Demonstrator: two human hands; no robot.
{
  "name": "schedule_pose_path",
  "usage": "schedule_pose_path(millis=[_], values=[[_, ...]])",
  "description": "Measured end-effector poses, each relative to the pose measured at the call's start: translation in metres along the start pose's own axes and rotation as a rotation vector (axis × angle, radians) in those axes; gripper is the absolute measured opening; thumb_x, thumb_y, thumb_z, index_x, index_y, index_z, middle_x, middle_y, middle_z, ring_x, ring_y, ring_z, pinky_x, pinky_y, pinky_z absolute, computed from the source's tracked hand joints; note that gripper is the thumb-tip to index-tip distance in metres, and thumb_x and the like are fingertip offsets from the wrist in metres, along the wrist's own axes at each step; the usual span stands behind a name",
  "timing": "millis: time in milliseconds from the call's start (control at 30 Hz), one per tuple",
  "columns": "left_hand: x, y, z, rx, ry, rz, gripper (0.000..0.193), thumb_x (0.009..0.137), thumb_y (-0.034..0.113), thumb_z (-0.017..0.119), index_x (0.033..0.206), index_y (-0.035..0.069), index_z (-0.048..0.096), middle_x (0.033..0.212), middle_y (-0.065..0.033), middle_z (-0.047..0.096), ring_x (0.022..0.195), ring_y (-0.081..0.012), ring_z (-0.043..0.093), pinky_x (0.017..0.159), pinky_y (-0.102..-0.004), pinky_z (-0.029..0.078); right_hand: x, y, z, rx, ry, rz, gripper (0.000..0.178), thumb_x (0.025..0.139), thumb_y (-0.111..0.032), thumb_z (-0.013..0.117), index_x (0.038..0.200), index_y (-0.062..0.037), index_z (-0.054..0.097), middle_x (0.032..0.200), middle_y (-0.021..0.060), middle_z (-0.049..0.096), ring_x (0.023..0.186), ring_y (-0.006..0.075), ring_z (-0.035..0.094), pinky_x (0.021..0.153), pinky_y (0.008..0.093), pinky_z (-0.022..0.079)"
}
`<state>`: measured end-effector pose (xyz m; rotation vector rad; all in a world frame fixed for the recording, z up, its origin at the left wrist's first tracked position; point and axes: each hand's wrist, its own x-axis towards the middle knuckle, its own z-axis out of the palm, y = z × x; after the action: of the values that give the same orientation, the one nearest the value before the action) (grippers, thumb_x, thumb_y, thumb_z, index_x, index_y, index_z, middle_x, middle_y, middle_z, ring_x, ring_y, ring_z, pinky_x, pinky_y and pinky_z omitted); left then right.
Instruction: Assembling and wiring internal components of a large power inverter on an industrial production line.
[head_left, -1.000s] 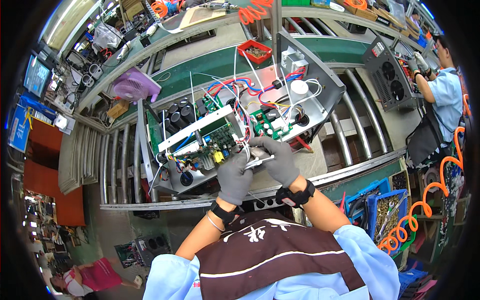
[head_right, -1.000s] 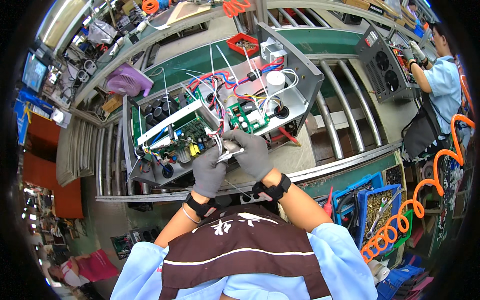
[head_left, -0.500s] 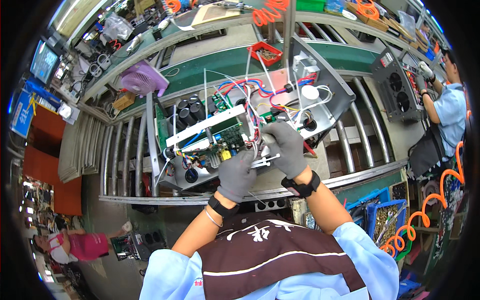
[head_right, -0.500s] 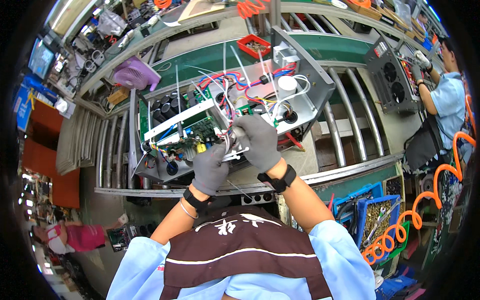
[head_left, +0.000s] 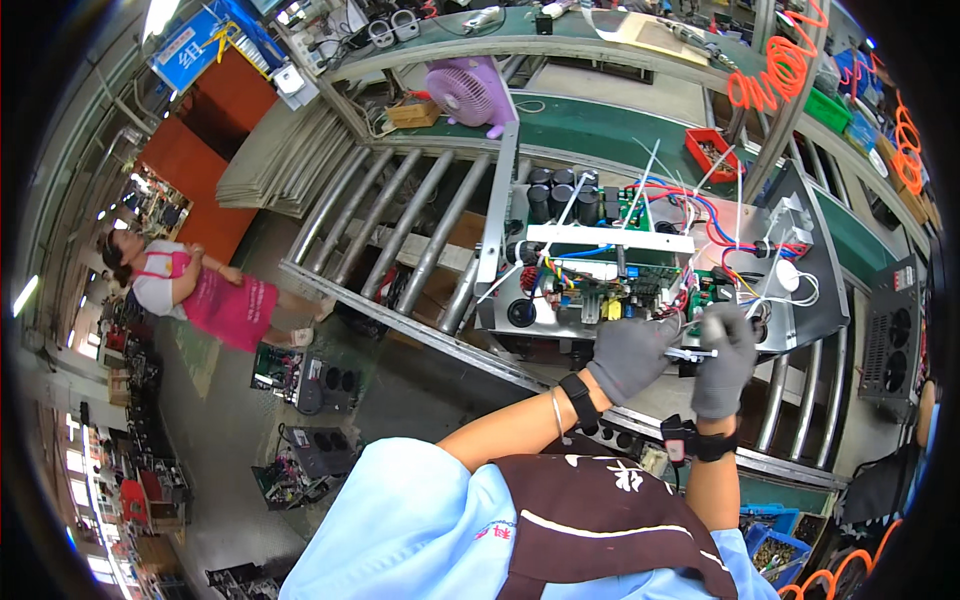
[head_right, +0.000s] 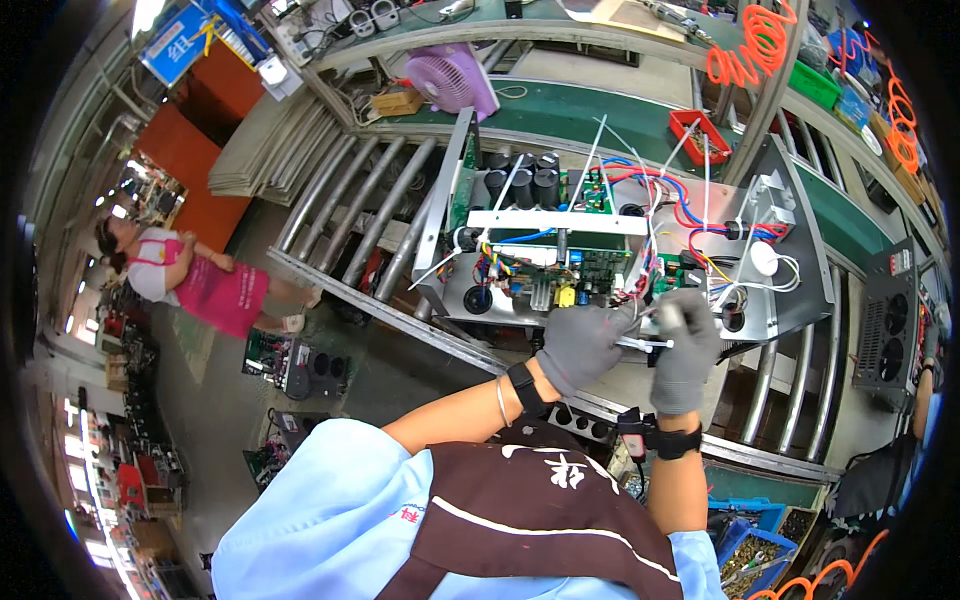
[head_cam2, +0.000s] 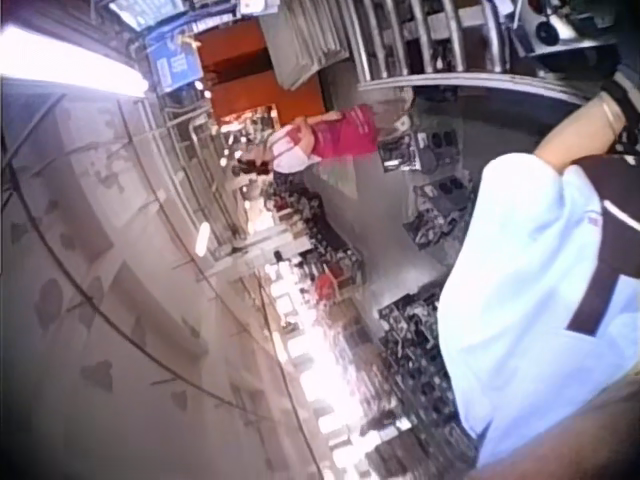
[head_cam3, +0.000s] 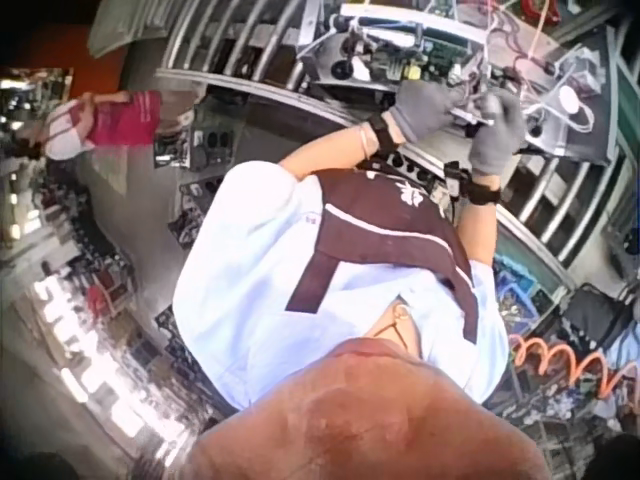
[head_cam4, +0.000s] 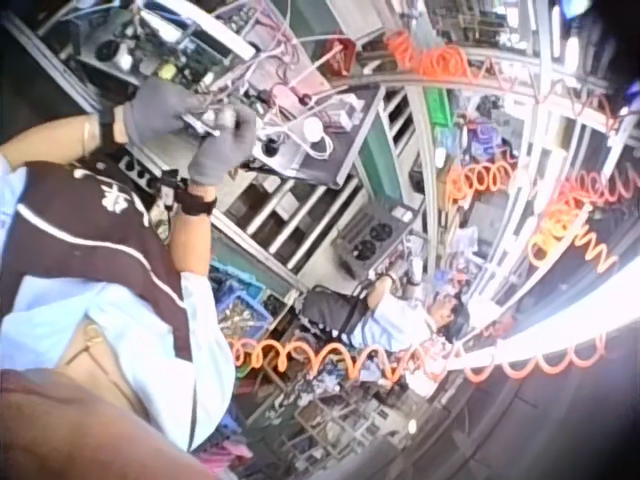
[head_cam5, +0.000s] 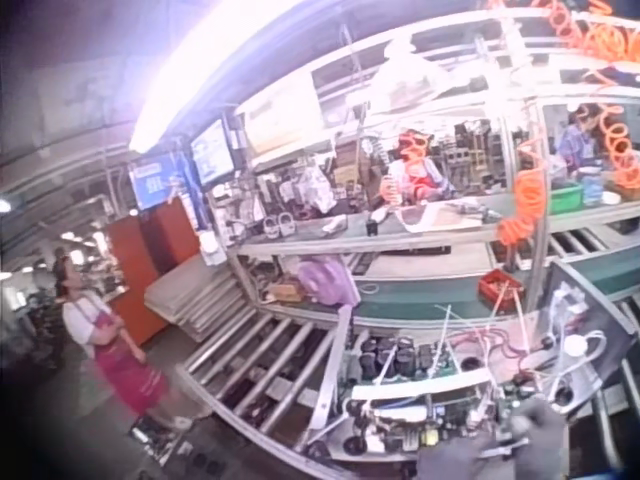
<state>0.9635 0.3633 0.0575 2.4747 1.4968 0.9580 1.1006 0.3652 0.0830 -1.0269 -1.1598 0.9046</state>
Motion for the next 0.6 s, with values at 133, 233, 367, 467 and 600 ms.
schedule_pose_path(millis=[133,233,367,467,600], values=[[-0.001,-0.001,-0.003,0.006,0.024,0.01,0.015,0.076,0.014,0.055,0.09,0.012,0.061,0.067,-0.0062,0.061,0.058,-0.0243,0.061,0.047,-0.0363,0.047,0.01,-0.014,0.0,0.182,0.062,0.08,0.006,0.088,-0.01,0.051,0.087,-0.0055,0.055,0.072,-0.0029,0.046,0.06,0.0037,0.039,0.053,0.0179,0.031],[-0.002,0.005,-0.002,0.02,-0.01,0.022,0.016,0.08,0.018,0.052,0.09,0.011,0.061,0.068,-0.0056,0.061,0.061,-0.0213,0.062,0.05,-0.0342,0.048,0.015,-0.012,-0.015,0.241,0.014,0.227,0.007,0.089,-0.013,0.05,0.09,-0.0063,0.054,0.069,-0.0039,0.045,0.054,0.0014,0.038,0.045,0.0157,0.029],[-0.008,0.007,0.01,0.18,0.0,0.109,0.023,0.08,0.018,0.051,0.1,0.006,0.056,0.064,-0.0051,0.057,0.059,-0.0219,0.058,0.046,-0.0353,0.046,0.006,-0.018,-0.03,0.406,-0.043,0.376,0.012,0.089,-0.018,0.051,0.081,-0.0093,0.048,0.066,-0.0027,0.044,0.049,0.0024,0.036,0.036,0.0158,0.026],[-0.008,0.012,0.008,0.222,-0.065,0.142,0.024,0.082,0.015,0.048,0.102,0.004,0.055,0.068,-0.0056,0.058,0.06,-0.0224,0.058,0.046,-0.0347,0.045,0.0,-0.018,-0.031,0.468,-0.078,0.368,0.016,0.089,-0.019,0.051,0.078,-0.0097,0.045,0.063,-0.0018,0.041,0.048,0.0033,0.034,0.036,0.0157,0.026],[-0.003,0.011,0.004,0.092,-0.168,0.16,0.021,0.077,0.013,0.051,0.095,0.008,0.06,0.075,-0.0067,0.06,0.068,-0.0233,0.061,0.056,-0.0359,0.049,-0.003,-0.019,-0.035,0.484,-0.039,0.295,0.009,0.088,-0.016,0.049,0.083,-0.0086,0.048,0.065,-0.0008,0.042,0.05,0.0044,0.036,0.039,0.0164,0.028]])
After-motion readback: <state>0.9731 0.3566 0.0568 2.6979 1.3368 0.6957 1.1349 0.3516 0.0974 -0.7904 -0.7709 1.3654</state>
